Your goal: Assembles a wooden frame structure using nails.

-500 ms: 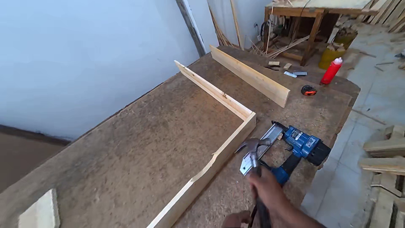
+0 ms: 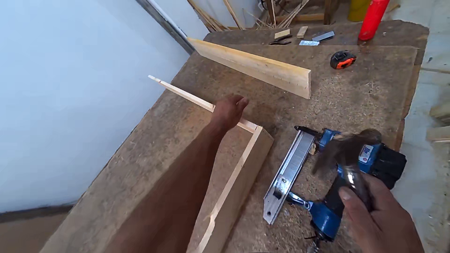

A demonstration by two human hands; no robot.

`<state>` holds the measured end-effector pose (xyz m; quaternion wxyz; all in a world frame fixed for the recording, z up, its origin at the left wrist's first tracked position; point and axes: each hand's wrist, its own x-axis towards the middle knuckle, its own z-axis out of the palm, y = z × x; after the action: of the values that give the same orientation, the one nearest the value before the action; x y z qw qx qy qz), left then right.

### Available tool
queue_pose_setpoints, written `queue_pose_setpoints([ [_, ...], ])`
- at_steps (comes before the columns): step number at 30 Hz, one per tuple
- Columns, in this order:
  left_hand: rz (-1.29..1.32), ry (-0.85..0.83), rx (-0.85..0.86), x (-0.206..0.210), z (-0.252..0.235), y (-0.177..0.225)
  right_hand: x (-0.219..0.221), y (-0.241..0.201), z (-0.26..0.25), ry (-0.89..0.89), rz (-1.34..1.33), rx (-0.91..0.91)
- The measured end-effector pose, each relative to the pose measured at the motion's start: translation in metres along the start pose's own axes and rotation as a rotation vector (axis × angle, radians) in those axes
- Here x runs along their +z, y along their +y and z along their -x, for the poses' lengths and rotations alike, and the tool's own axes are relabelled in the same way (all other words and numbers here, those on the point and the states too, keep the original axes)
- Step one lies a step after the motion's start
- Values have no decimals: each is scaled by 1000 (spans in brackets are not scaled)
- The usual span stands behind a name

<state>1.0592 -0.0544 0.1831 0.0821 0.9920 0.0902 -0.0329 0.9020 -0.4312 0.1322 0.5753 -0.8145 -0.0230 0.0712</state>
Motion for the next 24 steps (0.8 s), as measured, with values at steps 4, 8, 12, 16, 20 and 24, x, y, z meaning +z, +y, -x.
queue_pose_setpoints([
  [4, -24, -131, -111, 31, -21, -7, 7, 5, -1, 61, -747, 58],
  [8, -47, -88, -84, 36, -17, -12, 54, 18, -30, 43, -1451, -172],
  [12, -45, -51, -71, 38, -20, -15, 105, -7, -18, 57, -1497, 358],
  [16, -19, -36, -83, 38, -18, -13, 132, -10, -11, 146, -1652, 257],
  [20, 24, -3, -81, 41, -19, -15, 205, -25, -34, 64, -1563, 526],
  [24, -20, -57, -74, 34, -23, -18, 185, -18, -48, -268, -1329, 577],
])
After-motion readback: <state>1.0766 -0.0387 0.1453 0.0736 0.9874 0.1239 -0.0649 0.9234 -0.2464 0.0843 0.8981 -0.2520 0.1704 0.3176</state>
